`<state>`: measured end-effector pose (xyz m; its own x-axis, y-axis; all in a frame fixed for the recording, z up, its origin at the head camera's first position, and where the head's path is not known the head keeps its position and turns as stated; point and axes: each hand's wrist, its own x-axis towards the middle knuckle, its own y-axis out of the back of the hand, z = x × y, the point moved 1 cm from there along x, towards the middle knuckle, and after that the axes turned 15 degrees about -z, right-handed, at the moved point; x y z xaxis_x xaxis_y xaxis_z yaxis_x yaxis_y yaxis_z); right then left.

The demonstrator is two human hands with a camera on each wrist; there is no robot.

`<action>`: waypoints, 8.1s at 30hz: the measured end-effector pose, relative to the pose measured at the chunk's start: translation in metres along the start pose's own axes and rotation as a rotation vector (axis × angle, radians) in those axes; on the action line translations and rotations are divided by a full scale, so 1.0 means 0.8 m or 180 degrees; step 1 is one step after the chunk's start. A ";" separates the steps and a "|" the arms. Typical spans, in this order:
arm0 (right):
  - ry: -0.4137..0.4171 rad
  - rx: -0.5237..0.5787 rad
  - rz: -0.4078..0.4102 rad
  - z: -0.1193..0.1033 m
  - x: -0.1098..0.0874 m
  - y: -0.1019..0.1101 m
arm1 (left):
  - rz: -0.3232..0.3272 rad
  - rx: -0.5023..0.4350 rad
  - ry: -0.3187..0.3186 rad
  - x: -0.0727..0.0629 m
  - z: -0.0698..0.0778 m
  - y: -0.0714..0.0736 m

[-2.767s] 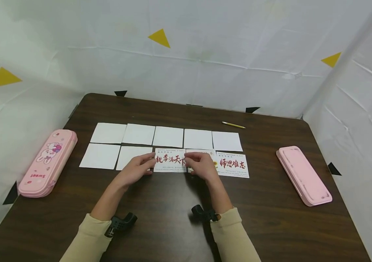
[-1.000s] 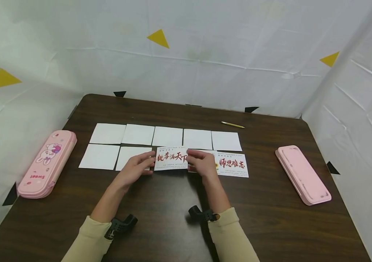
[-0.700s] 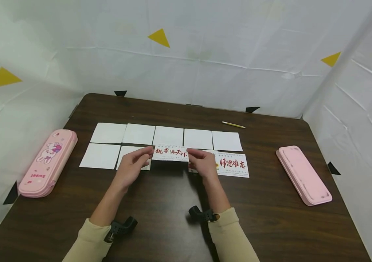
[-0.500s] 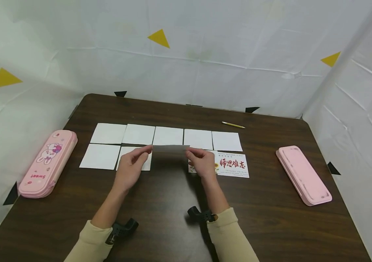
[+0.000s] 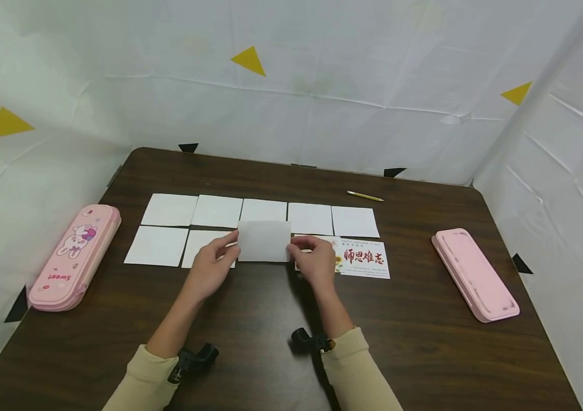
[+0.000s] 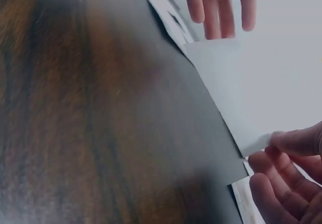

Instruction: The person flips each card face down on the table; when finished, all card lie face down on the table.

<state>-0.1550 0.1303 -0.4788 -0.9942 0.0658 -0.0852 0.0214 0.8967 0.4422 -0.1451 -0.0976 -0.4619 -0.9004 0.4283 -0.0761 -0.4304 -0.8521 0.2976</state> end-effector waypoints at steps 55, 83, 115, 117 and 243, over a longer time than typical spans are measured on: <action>-0.0553 -0.0812 0.0164 0.014 -0.021 0.100 | -0.1274 -0.0988 0.0235 0.032 0.032 -0.066; -0.0914 -0.0743 0.0032 0.040 -0.023 0.116 | -0.1341 -0.1535 0.0493 0.057 0.030 -0.105; -0.0046 0.0165 -0.0247 0.039 -0.020 0.138 | -0.0978 -0.1688 0.0059 0.040 0.050 -0.084; -0.0022 0.0181 -0.0202 0.037 -0.021 0.137 | -0.0932 -0.1654 0.0002 0.039 0.052 -0.083; -0.0901 0.0349 0.0458 0.072 -0.049 0.228 | -0.0836 -0.2030 0.0228 0.099 0.076 -0.187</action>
<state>-0.1059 0.3162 -0.4464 -0.9117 0.3003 -0.2803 0.1859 0.9101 0.3704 -0.1483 0.0825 -0.4546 -0.7539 0.6423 -0.1381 -0.5677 -0.7427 -0.3552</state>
